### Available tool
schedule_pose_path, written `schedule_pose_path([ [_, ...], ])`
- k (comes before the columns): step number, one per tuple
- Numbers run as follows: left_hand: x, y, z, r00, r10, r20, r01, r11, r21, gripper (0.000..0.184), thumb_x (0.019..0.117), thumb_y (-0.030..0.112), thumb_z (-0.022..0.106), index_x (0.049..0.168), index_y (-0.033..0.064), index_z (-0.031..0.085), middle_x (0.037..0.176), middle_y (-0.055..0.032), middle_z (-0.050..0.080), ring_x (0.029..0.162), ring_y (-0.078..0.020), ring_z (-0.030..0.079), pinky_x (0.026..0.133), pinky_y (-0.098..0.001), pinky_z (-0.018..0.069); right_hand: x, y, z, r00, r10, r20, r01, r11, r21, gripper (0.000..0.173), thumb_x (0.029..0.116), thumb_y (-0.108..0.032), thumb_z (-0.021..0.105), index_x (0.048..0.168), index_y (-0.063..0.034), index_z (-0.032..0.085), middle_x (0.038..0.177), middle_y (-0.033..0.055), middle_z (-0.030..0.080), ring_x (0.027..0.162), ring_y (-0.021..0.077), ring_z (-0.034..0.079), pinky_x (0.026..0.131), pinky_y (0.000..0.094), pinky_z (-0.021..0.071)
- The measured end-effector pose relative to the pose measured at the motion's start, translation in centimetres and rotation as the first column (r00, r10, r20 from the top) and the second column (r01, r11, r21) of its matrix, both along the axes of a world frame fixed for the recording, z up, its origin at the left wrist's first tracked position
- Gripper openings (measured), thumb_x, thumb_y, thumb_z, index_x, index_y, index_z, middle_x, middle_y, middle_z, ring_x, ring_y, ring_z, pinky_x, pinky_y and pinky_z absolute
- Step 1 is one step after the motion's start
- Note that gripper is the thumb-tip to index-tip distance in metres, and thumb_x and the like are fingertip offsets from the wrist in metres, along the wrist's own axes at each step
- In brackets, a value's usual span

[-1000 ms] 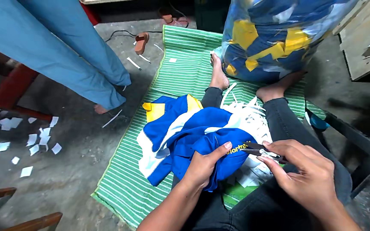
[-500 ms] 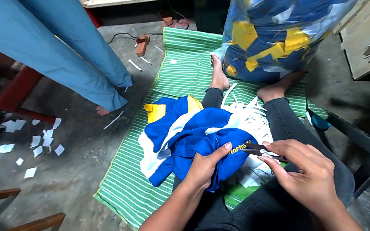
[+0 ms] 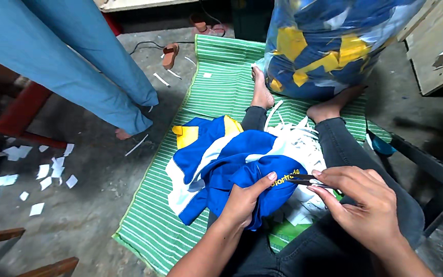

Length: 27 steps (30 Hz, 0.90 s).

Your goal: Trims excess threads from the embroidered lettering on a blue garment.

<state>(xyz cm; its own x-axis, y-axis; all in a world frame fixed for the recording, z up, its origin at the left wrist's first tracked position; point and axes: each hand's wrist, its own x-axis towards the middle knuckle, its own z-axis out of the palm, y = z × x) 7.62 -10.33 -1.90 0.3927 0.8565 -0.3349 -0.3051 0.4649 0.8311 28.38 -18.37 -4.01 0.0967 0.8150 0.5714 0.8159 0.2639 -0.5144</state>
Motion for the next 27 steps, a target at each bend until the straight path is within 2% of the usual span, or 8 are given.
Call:
schedule_pose_path([
  [6,-0.1,0.0,0.0,1.0,-0.016,-0.01,0.016,1.0,-0.018,0.011,0.0946,-0.002,0.064,0.106,-0.0008,0.065,0.093,-0.0089,0.073,0.089,-0.0131,0.072,0.086,-0.0307,0.06,0.9,0.5,-0.3,0.998,0.049,-0.048,-0.05,0.998,-0.028,0.024,0.0982,-0.036,0.068,0.106,-0.0167,0.08,0.102,0.0027,0.076,0.091,0.0143,0.064,0.086,0.0388,0.0414],
  [16,-0.4,0.3,-0.1,0.999,-0.041,-0.025,0.041,0.999,-0.005,0.012,0.094,-0.001,0.065,0.106,-0.0002,0.064,0.093,-0.0076,0.073,0.088,-0.0122,0.072,0.086,-0.0301,0.0599,1.2,1.6,-0.6,0.986,0.103,-0.131,-0.109,0.993,-0.042,0.023,0.0966,-0.035,0.07,0.107,-0.0177,0.08,0.105,-0.0003,0.076,0.097,0.0118,0.064,0.092,0.0396,0.0408],
  [23,-0.6,0.4,-0.2,0.998,-0.056,-0.022,0.056,0.998,0.004,0.013,0.0936,-0.003,0.064,0.106,-0.0005,0.064,0.093,-0.0072,0.074,0.089,-0.0126,0.072,0.087,-0.0305,0.06,1.4,1.9,-0.6,0.983,0.136,-0.123,-0.143,0.988,-0.053,0.023,0.097,-0.035,0.069,0.108,-0.0188,0.081,0.105,-0.0008,0.075,0.1,0.0126,0.063,0.094,0.0409,0.0402],
  [27,-0.6,0.4,-0.1,0.999,-0.044,-0.016,0.044,0.999,-0.013,0.012,0.0943,-0.002,0.064,0.106,-0.0001,0.064,0.093,-0.0079,0.074,0.089,-0.0127,0.072,0.086,-0.0305,0.0602,1.2,1.9,-1.2,0.979,0.123,-0.163,-0.137,0.988,-0.076,0.027,0.0968,-0.036,0.068,0.109,-0.0142,0.079,0.105,0.0017,0.075,0.096,0.0119,0.065,0.09,0.0391,0.0442],
])
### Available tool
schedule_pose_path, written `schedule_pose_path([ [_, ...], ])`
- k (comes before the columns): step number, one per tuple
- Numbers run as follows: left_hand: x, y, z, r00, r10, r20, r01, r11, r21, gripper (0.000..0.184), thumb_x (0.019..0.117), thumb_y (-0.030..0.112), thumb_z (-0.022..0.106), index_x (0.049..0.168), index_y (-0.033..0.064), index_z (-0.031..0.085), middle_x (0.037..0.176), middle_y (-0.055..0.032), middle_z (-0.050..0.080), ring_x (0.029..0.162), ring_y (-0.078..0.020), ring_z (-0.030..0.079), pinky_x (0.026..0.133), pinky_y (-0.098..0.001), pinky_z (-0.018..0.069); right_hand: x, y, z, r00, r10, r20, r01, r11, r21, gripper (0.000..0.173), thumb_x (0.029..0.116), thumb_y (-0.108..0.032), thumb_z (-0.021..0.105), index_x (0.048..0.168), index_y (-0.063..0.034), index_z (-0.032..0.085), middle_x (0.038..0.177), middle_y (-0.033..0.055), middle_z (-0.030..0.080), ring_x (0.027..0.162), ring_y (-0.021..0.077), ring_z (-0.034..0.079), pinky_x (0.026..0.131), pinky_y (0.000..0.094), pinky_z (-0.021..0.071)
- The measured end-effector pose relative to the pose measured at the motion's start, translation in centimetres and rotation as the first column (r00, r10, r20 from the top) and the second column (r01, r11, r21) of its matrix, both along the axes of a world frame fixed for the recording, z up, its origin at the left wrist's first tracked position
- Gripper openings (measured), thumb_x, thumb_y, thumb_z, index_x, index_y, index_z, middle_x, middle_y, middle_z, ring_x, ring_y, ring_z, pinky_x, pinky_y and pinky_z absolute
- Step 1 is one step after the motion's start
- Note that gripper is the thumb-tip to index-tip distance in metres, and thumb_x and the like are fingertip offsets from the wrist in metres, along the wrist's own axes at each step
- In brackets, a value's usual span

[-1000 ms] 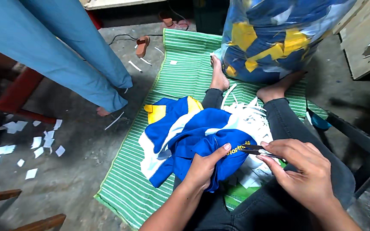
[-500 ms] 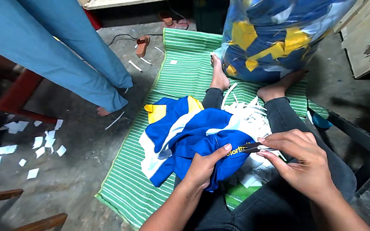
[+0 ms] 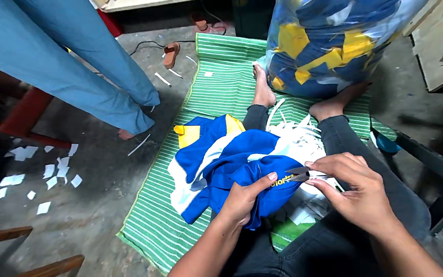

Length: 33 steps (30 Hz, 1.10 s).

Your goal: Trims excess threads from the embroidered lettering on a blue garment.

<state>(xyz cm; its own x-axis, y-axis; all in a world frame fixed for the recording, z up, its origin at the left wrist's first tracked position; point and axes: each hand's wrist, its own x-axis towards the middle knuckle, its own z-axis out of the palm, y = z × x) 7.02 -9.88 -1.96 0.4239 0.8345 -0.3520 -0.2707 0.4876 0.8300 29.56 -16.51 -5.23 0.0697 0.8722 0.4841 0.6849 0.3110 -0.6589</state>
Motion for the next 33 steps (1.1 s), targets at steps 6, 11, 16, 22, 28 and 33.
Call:
schedule_pose_path([
  [6,0.1,-0.1,-0.1,0.999,0.025,0.036,-0.023,0.999,-0.046,0.012,0.096,0.0,0.062,0.108,-0.0003,0.063,0.094,-0.0095,0.073,0.089,-0.0144,0.073,0.086,-0.0319,0.0606,-1.1,-0.7,-0.6,0.997,-0.065,-0.036,0.067,0.997,0.039,0.028,0.0962,-0.035,0.07,0.111,-0.0119,0.079,0.101,0.0071,0.072,0.093,0.0122,0.064,0.084,0.0298,0.0506],
  [11,0.2,-0.4,-0.3,0.999,0.013,0.051,-0.009,0.997,-0.079,0.012,0.0968,0.0,0.062,0.109,-0.0004,0.063,0.095,-0.0097,0.074,0.09,-0.0148,0.073,0.086,-0.0325,0.0606,-1.2,-1.1,-0.7,0.996,-0.082,-0.039,0.084,0.995,0.058,0.025,0.0963,-0.034,0.071,0.107,-0.013,0.08,0.101,0.0064,0.072,0.094,0.0122,0.064,0.083,0.0293,0.0492],
  [16,0.3,-0.4,-0.2,0.997,0.005,0.078,0.005,0.991,-0.133,0.011,0.0984,0.001,0.059,0.109,0.0013,0.063,0.095,-0.0092,0.074,0.089,-0.0143,0.073,0.085,-0.0312,0.0607,-1.4,-1.0,-0.8,0.992,-0.081,-0.096,0.086,0.995,0.056,0.019,0.097,-0.03,0.071,0.099,-0.0134,0.081,0.096,0.0036,0.073,0.091,0.0091,0.065,0.082,0.0277,0.0495],
  [22,0.2,-0.2,-0.1,0.995,0.007,0.096,0.007,0.989,-0.147,0.011,0.0993,0.002,0.058,0.109,0.0012,0.063,0.094,-0.0097,0.074,0.089,-0.0147,0.073,0.085,-0.0316,0.061,-0.6,-1.1,0.3,0.992,0.001,-0.127,-0.003,1.0,-0.02,0.025,0.0951,-0.034,0.072,0.106,-0.0127,0.08,0.101,0.0014,0.072,0.094,0.0039,0.064,0.08,0.0191,0.0519],
  [28,0.4,0.1,0.0,0.997,-0.007,0.076,0.015,0.995,-0.103,0.011,0.0981,0.001,0.061,0.109,0.0003,0.064,0.095,-0.0096,0.074,0.09,-0.0146,0.073,0.086,-0.0318,0.0606,0.3,-1.1,1.4,0.997,0.025,-0.072,-0.03,0.997,-0.067,0.027,0.0951,-0.038,0.071,0.107,-0.0162,0.08,0.103,-0.0005,0.073,0.097,0.0063,0.064,0.088,0.0286,0.0506],
  [33,0.4,0.3,0.3,0.998,-0.033,0.05,0.036,0.996,-0.077,0.01,0.0975,0.0,0.061,0.107,0.0,0.065,0.093,-0.0087,0.074,0.088,-0.0131,0.072,0.085,-0.0301,0.0604,0.3,-0.7,1.8,0.999,0.038,0.036,-0.036,0.997,-0.071,0.026,0.0976,-0.039,0.067,0.105,-0.0187,0.081,0.102,-0.0004,0.074,0.094,0.0096,0.065,0.083,0.0334,0.0494],
])
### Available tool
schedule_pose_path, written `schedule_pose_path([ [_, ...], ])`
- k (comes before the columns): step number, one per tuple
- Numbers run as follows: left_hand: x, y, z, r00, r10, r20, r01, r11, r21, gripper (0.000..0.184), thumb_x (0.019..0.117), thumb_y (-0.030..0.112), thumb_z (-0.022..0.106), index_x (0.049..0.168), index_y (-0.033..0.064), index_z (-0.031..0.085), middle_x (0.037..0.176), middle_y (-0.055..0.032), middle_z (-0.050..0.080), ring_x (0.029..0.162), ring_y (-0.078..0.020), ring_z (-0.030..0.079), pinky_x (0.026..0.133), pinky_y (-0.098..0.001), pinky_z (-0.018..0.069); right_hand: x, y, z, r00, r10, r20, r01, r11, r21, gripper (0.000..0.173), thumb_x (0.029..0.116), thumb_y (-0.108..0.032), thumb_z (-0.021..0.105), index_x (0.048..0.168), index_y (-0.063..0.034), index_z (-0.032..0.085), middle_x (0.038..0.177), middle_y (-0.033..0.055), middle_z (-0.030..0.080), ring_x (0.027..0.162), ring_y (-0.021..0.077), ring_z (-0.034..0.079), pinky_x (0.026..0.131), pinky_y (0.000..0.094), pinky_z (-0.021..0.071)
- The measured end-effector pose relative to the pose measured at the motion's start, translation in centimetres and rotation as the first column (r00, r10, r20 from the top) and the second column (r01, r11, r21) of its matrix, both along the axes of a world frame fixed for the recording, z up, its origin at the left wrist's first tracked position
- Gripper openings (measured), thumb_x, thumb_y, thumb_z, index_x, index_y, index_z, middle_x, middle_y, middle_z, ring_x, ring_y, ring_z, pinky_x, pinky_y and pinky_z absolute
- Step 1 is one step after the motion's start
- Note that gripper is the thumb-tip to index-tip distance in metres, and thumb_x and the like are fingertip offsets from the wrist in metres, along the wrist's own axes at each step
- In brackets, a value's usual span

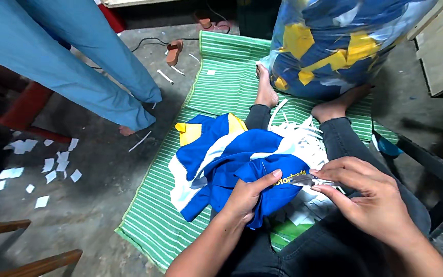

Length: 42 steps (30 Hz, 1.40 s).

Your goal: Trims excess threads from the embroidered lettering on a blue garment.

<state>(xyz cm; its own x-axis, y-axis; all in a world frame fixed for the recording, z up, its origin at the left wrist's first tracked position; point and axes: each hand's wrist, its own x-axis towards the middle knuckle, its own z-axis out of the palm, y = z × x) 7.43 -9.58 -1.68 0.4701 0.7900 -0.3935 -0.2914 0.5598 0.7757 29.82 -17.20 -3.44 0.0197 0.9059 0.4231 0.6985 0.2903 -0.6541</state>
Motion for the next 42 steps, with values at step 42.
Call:
schedule_pose_path([
  [42,0.2,-0.3,-0.2,1.0,0.027,-0.002,-0.027,1.0,-0.006,0.011,0.0962,0.0,0.063,0.107,-0.0007,0.064,0.094,-0.0095,0.074,0.089,-0.0141,0.072,0.086,-0.0316,0.0606,-2.2,-1.3,-1.0,0.986,-0.164,-0.019,0.165,0.978,0.126,0.027,0.0967,-0.033,0.071,0.108,-0.009,0.078,0.098,0.0091,0.072,0.087,0.0105,0.064,0.074,0.0232,0.0507],
])
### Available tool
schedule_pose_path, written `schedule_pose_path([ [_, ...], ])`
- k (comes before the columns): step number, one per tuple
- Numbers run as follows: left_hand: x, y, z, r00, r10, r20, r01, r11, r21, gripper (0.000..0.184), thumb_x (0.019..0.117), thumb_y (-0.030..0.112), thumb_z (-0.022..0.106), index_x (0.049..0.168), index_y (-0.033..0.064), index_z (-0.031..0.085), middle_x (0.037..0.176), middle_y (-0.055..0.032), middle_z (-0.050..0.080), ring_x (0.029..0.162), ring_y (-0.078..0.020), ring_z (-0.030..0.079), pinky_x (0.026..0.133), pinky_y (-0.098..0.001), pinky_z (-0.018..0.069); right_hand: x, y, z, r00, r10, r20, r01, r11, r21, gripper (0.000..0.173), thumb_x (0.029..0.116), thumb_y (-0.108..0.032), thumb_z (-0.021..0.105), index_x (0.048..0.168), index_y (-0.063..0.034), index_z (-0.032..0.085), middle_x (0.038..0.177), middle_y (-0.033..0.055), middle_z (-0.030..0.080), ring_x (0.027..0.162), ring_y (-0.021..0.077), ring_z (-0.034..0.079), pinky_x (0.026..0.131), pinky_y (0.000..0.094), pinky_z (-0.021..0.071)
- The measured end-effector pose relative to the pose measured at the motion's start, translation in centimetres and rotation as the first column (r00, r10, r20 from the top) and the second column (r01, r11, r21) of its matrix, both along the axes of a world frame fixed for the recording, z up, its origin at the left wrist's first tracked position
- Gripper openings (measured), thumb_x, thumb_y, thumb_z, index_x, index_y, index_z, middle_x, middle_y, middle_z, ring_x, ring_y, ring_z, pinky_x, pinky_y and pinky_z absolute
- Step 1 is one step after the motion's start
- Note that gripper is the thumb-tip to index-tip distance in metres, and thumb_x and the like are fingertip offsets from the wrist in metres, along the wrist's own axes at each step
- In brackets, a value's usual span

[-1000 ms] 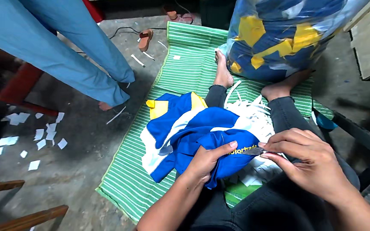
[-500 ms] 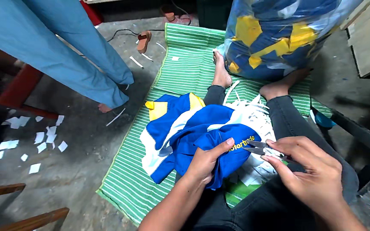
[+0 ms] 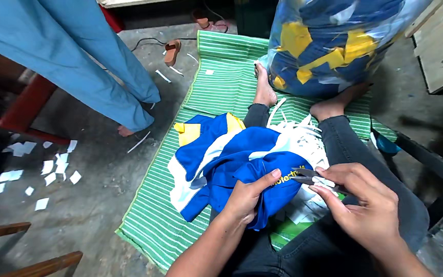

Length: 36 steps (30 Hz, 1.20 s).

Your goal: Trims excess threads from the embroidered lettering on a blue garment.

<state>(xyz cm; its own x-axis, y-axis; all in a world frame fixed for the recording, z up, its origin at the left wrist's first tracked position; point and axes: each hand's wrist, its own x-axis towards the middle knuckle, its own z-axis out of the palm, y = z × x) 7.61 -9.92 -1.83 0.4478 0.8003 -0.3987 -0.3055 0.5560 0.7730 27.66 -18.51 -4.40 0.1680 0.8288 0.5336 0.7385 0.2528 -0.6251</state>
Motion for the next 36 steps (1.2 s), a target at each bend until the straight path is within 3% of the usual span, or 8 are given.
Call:
schedule_pose_path([
  [3,0.0,-0.2,-0.2,1.0,-0.015,0.02,0.016,0.999,-0.043,0.011,0.0965,-0.001,0.063,0.107,-0.0003,0.064,0.094,-0.0093,0.074,0.089,-0.0142,0.073,0.086,-0.0315,0.0606,-0.2,0.2,-0.6,0.997,0.031,-0.065,-0.032,0.999,-0.016,0.027,0.0951,-0.032,0.072,0.107,-0.009,0.078,0.1,0.0076,0.072,0.088,0.0078,0.064,0.074,0.0207,0.0506],
  [8,-0.1,-0.1,0.0,1.0,0.004,0.007,-0.003,1.0,-0.026,0.012,0.0963,0.0,0.063,0.108,-0.0004,0.064,0.094,-0.0097,0.074,0.089,-0.0144,0.073,0.086,-0.0318,0.0606,0.6,-0.1,0.6,0.997,-0.005,0.079,0.007,1.0,-0.016,0.027,0.098,-0.035,0.068,0.107,-0.0128,0.079,0.101,0.0087,0.074,0.089,0.0162,0.065,0.077,0.0343,0.047],
  [18,-0.2,-0.1,-0.1,1.0,-0.004,-0.015,0.004,1.0,0.005,0.012,0.0952,-0.001,0.064,0.107,-0.0004,0.064,0.093,-0.0091,0.074,0.089,-0.0136,0.072,0.086,-0.0314,0.0605,1.0,0.0,1.8,0.975,0.01,0.223,-0.004,1.0,-0.026,0.027,0.1006,-0.036,0.064,0.107,-0.0157,0.08,0.102,0.0073,0.075,0.089,0.0206,0.065,0.078,0.0392,0.0435],
  [21,-0.2,0.0,-0.1,1.0,-0.003,0.0,0.003,1.0,-0.013,0.011,0.0963,-0.001,0.063,0.108,-0.0003,0.064,0.093,-0.0093,0.074,0.088,-0.0141,0.073,0.085,-0.0317,0.0608,0.7,0.1,1.4,0.985,0.005,0.172,-0.004,1.0,-0.005,0.025,0.1,-0.034,0.066,0.107,-0.0136,0.079,0.101,0.0087,0.075,0.09,0.0199,0.065,0.08,0.0377,0.0444],
  [24,-0.3,0.1,-0.2,1.0,-0.002,0.015,0.002,0.999,-0.032,0.011,0.097,0.0,0.062,0.108,-0.0001,0.064,0.094,-0.01,0.074,0.088,-0.0148,0.073,0.085,-0.0318,0.0609,0.6,0.2,0.3,0.998,0.027,0.053,-0.025,0.999,-0.029,0.027,0.0981,-0.034,0.068,0.109,-0.0115,0.079,0.1,0.0084,0.073,0.09,0.0144,0.065,0.079,0.0312,0.05],
  [29,-0.6,0.2,-0.3,1.0,-0.023,0.019,0.024,0.999,-0.042,0.011,0.0971,0.001,0.062,0.108,0.0009,0.064,0.094,-0.0093,0.074,0.088,-0.0147,0.073,0.085,-0.0315,0.0611,0.4,0.3,-0.3,0.995,0.067,-0.067,-0.071,0.996,-0.054,0.028,0.0948,-0.033,0.072,0.108,-0.0093,0.079,0.1,0.0069,0.071,0.089,0.0058,0.063,0.077,0.0184,0.0507],
  [33,-0.8,0.3,-0.7,0.998,-0.055,0.036,0.057,0.997,-0.055,0.011,0.0966,0.0,0.063,0.108,0.0011,0.064,0.094,-0.0093,0.074,0.089,-0.0149,0.073,0.086,-0.0322,0.0609,0.9,0.6,-0.3,0.996,0.087,0.021,-0.087,0.996,0.005,0.024,0.098,-0.033,0.07,0.107,-0.0129,0.079,0.102,0.007,0.074,0.095,0.0151,0.064,0.086,0.0349,0.0435],
  [36,-0.9,0.3,-0.7,0.997,-0.06,0.047,0.063,0.996,-0.057,0.011,0.0964,0.0,0.062,0.107,0.0018,0.064,0.094,-0.0084,0.075,0.089,-0.0142,0.073,0.085,-0.0313,0.061,0.9,0.7,-0.7,0.994,0.103,-0.024,-0.104,0.994,-0.039,0.028,0.0969,-0.035,0.069,0.108,-0.0109,0.078,0.103,0.0065,0.074,0.092,0.0104,0.065,0.081,0.0281,0.0497],
])
